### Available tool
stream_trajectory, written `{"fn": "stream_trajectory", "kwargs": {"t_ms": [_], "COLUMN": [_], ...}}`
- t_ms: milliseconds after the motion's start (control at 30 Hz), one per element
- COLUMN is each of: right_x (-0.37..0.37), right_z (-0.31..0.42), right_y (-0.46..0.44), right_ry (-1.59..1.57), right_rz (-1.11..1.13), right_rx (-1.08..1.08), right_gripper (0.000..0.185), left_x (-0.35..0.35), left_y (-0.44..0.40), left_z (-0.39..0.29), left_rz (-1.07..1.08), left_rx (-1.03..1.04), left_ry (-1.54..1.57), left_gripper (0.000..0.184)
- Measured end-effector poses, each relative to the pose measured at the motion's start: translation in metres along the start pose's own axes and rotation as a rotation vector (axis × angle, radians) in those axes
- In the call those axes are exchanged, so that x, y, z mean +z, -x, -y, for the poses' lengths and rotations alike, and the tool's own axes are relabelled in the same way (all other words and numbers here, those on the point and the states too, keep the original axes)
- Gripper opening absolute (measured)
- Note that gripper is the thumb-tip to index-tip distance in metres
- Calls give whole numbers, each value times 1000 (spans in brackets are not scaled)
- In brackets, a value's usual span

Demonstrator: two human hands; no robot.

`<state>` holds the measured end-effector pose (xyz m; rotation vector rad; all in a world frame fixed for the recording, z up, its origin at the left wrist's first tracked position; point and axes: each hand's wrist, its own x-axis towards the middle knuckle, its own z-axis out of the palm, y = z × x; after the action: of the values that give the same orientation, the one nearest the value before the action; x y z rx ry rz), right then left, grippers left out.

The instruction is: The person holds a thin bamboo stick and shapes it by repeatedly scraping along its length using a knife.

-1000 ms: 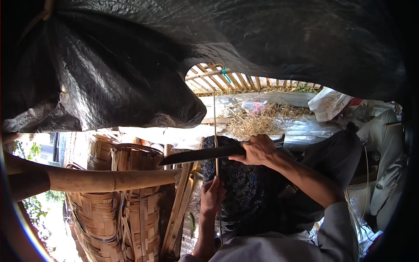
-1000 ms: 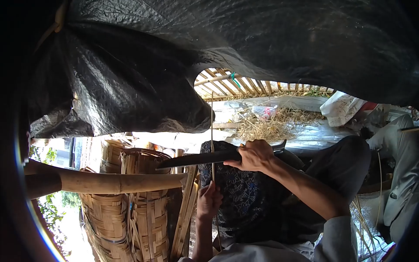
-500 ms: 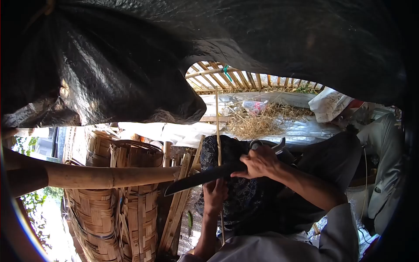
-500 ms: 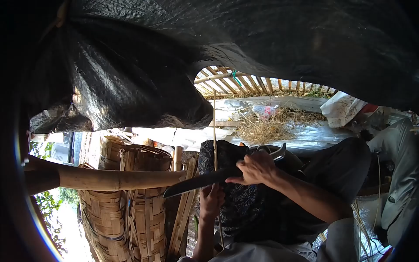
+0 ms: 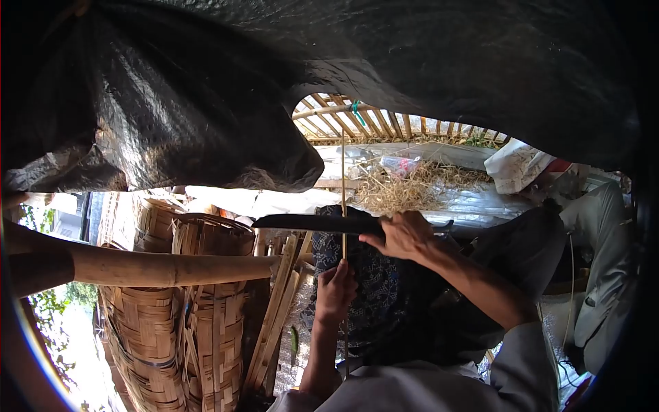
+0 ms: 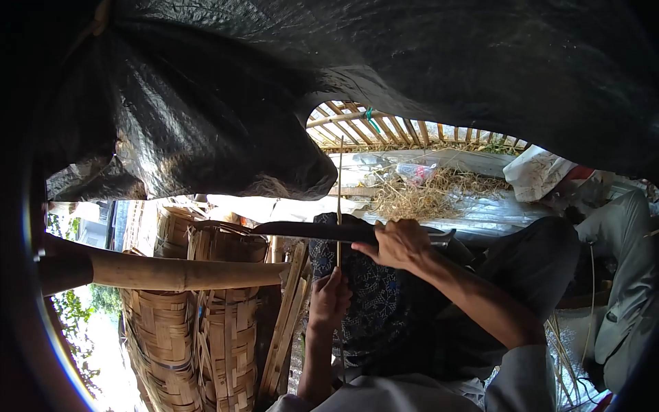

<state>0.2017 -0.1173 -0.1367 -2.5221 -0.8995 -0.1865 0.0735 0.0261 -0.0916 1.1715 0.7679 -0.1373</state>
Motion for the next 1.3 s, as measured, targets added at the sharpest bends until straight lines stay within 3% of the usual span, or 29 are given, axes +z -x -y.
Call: {"fn": "stream_trajectory", "kwargs": {"t_ms": [33,67,133,200,233,267,400,467,533,633,767,867,1067,1133,1233,1300], "right_x": [-15,-5,-19,-1,1,11,-10,-10,-10,-24,-29,-24,-34,-32,-26,8], "right_z": [6,4,0,-16,-27,-39,-16,4,11,13,13,10,12,11,0,-25], "right_y": [7,17,10,-8,-24,-28,3,22,26,20,22,27,28,31,28,10], "right_ry": [-114,-68,33,-7,-28,-4,-136,-46,-91,-131,-113,-105,-155,-193,-63,-110], "right_rz": [191,154,308,92,229,39,273,82,123,331,339,211,354,391,225,163], "right_rx": [4,-130,-233,30,145,141,-7,-183,-201,-129,-130,-140,-139,-181,-235,-48], "right_gripper": [70,70,70,71,74,75,70,69,70,68,68,68,66,64,62,63], "left_x": [1,-1,-1,-1,-2,-3,-4,-1,0,-4,-3,1,5,9,15,15], "left_y": [0,3,4,8,9,11,4,1,6,2,1,2,6,7,14,14], "left_z": [0,2,3,4,2,4,3,2,1,8,11,15,16,18,12,13], "left_rz": [7,4,2,-29,12,7,34,41,23,27,31,-4,-50,-29,-119,-136], "left_rx": [3,-9,-19,-17,-51,-52,-64,-72,-37,-20,13,83,100,192,123,104], "left_ry": [-6,1,12,1,6,6,64,127,90,55,44,-60,-95,7,-114,-129], "left_gripper": [28,30,31,31,28,28,28,30,28,26,25,24,20,18,16,17]}}
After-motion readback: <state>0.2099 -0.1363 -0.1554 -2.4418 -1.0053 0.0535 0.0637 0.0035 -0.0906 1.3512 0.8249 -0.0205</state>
